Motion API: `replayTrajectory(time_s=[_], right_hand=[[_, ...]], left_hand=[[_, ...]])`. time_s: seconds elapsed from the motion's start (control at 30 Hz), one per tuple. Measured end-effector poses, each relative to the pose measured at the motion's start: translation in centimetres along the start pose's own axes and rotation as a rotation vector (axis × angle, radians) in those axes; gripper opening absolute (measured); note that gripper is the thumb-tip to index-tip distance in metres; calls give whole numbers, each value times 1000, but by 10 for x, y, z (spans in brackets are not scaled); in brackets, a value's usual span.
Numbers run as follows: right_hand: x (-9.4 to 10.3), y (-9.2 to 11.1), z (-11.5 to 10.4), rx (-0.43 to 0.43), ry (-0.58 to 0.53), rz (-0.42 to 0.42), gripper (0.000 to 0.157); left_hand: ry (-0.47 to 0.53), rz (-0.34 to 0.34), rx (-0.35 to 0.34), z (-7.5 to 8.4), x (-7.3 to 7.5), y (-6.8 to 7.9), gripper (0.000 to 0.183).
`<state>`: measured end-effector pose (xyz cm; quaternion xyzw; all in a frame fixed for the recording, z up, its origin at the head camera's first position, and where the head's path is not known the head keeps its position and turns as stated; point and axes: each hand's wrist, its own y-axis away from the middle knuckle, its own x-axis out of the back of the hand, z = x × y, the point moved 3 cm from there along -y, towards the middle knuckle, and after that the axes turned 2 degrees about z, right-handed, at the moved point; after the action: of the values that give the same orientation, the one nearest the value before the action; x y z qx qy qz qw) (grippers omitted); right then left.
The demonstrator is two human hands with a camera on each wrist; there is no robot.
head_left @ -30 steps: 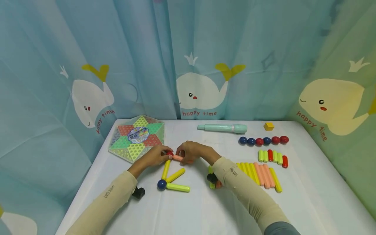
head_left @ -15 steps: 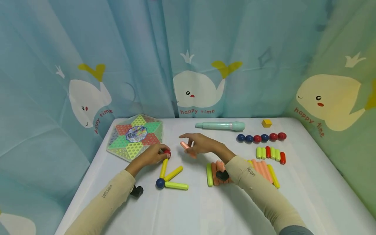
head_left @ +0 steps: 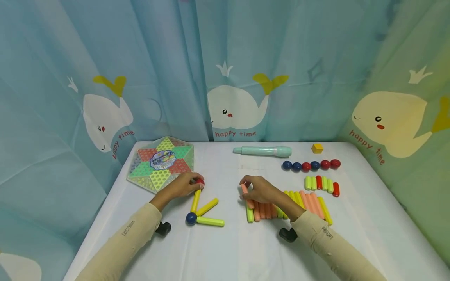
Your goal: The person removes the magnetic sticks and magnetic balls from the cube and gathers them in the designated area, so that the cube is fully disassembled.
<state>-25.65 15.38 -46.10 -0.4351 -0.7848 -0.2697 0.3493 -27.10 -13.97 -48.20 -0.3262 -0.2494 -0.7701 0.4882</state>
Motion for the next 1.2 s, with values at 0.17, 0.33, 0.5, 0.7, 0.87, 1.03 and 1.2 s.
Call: replayTrajectory(time_s=[0.17, 0.33, 0.5, 0.7, 0.87, 1.03, 1.2], right_hand=[[-3, 1, 2, -43, 36, 37, 40], [-3, 2, 2, -91, 48, 44, 41], [-3, 4, -3, -122, 75, 48, 43], [-11, 5, -11, -53, 108, 58, 42], [-13, 7, -10, -70, 126, 18, 39], [-9, 9, -6, -89, 143, -39, 46], [-3, 12, -7, -53, 164, -80, 45]], left_hand=[[-4, -3, 0, 0, 0, 0, 25], [-2, 1, 16, 1, 1, 0, 25], [-4, -1, 32, 2, 2, 0, 26], [-5, 6, 38, 0, 2, 0, 25], [-6, -1, 28, -1, -1, 0, 26], [-8, 2, 31, -1, -1, -1, 25], [-12, 4, 28, -1, -2, -1, 25]])
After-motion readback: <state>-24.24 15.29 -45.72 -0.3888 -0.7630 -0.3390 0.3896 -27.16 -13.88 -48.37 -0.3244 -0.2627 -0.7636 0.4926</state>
